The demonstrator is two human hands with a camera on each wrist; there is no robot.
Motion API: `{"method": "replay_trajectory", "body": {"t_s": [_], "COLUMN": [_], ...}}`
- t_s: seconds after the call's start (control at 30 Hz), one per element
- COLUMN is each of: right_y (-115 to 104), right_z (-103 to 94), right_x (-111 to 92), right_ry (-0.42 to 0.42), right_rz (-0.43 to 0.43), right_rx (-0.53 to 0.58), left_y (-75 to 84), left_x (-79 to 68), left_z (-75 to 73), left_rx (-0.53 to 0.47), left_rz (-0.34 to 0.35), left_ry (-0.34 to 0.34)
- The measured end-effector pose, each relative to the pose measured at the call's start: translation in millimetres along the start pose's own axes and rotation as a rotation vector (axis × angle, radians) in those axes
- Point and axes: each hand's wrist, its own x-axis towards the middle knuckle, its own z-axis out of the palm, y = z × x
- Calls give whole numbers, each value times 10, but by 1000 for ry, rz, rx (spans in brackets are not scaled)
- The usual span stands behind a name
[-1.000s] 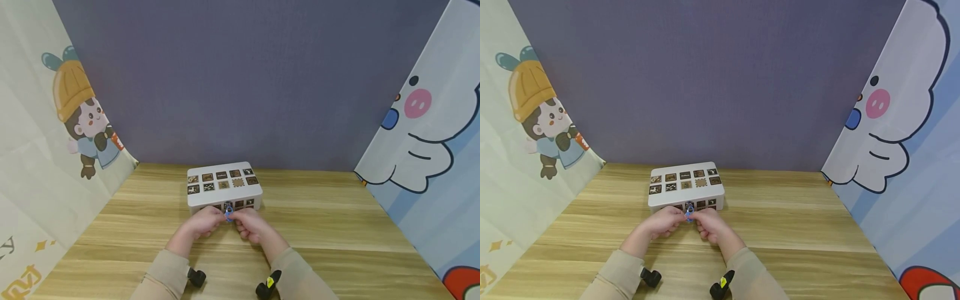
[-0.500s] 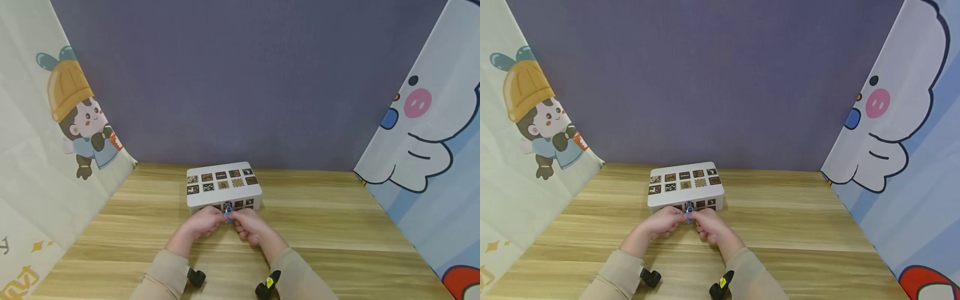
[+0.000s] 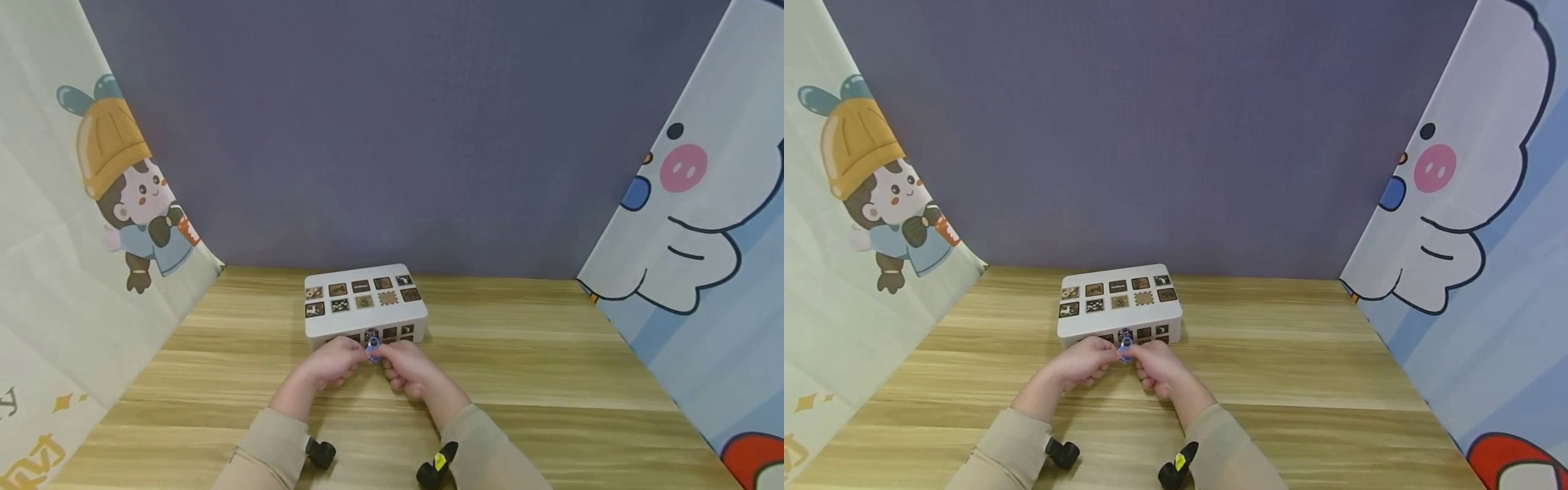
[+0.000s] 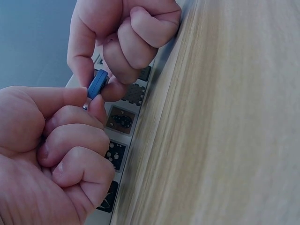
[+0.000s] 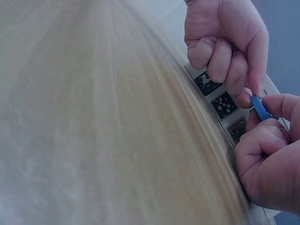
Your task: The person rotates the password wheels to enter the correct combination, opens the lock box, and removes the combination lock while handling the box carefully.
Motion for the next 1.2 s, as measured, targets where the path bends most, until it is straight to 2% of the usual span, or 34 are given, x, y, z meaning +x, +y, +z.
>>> {"method": "replay_trajectory", "body": {"t_s": [0.57, 1.2], "right_y": [2, -44], "right_z": [11, -49], "right_x": [3, -11], "right_ry": [18, 28], "right_rz": [19, 52], "right_rx": [-3, 59], "left_y": [22, 6], "left_x": [-12, 1], "left_z": [29, -6], "left_rx": [3, -1], "left_rz": [9, -1], "left_ry": [4, -10]}}
